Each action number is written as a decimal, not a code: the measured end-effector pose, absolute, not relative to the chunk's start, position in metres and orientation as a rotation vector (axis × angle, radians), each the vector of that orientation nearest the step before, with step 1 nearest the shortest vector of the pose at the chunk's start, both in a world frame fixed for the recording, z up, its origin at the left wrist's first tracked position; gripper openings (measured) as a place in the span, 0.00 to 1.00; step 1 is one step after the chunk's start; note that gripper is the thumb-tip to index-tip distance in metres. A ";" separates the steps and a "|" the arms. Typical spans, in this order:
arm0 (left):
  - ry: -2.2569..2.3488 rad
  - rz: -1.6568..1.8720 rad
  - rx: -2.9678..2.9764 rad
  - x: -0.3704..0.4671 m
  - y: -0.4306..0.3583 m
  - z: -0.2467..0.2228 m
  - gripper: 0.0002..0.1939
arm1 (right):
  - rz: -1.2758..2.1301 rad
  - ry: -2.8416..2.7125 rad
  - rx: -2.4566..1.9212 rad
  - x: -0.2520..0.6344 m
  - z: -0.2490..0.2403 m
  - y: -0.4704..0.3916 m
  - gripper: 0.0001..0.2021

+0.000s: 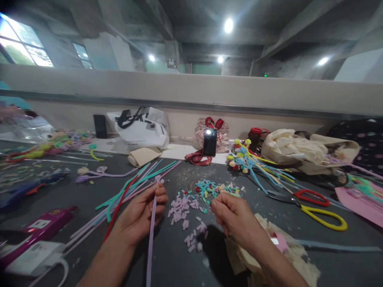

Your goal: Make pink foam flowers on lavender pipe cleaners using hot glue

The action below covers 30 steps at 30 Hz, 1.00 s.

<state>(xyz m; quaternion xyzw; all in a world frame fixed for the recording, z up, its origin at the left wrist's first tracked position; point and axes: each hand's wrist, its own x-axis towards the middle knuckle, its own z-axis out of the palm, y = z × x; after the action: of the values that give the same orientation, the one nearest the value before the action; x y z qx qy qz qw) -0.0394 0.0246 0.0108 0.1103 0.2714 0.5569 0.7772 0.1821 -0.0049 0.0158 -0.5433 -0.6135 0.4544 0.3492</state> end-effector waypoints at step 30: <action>0.734 1.010 0.448 -0.008 0.012 -0.002 0.03 | 0.293 -2.543 -1.504 0.155 -0.026 -0.003 0.09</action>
<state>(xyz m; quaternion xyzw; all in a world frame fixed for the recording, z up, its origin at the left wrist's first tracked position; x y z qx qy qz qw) -0.0077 0.0117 -0.0024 0.2081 0.3405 0.4686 0.7881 0.1552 -0.0032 -0.0261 -0.5048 -0.8533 0.0982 0.0862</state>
